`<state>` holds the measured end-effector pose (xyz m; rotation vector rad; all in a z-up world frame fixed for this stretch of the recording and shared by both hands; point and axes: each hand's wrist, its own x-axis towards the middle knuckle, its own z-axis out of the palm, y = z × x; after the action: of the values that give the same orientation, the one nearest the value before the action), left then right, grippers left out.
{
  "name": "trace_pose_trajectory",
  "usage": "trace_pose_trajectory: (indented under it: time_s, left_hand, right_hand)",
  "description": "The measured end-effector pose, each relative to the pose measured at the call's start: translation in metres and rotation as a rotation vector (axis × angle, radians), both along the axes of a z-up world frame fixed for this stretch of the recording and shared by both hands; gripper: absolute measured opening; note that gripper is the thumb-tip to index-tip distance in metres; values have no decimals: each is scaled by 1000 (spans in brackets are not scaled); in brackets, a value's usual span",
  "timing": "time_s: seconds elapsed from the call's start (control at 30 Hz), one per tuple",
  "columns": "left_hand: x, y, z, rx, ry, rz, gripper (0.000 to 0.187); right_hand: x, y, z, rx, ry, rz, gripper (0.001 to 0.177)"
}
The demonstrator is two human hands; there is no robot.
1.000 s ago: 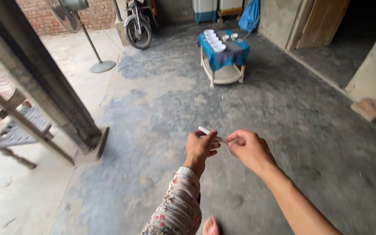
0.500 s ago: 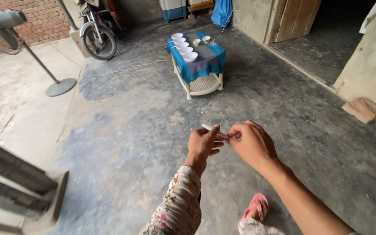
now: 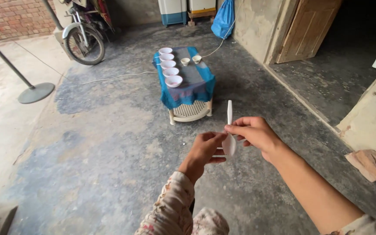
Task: The recorder sets out several bowls and small cups on a small table outdoors.
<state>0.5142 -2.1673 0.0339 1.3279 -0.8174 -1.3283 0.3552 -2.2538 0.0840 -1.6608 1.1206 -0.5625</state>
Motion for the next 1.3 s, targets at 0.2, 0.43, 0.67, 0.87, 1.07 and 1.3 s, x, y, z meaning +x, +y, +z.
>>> trace_pose_trajectory:
  time_s: [0.2,0.43,0.67,0.87,1.07,1.3]
  left_hand:
    - [18,-117,-28,-51,-14,-113,40]
    - [70,-283,-19,-49,-141,-116,35]
    - [122,-397,2,-80,-146,-78,34]
    - [160,-468,-22,-33,-209,-63,36]
    - [191,-573,-39,24,-311,-31,35]
    - [227,-700,-49,118,-416,232,32]
  right_hand:
    - [6,-118,-14,225,-56,-14,23]
    - [52,-282,1,208,-52,-14,21]
    - [106,-392,5,317,-202,3,21]
    - [128,-480,-22,376,-327,-30,15]
    - [142,-609,-36,520,-444,-75,15]
    - [152,-813,-26,595,-488,-54,14]
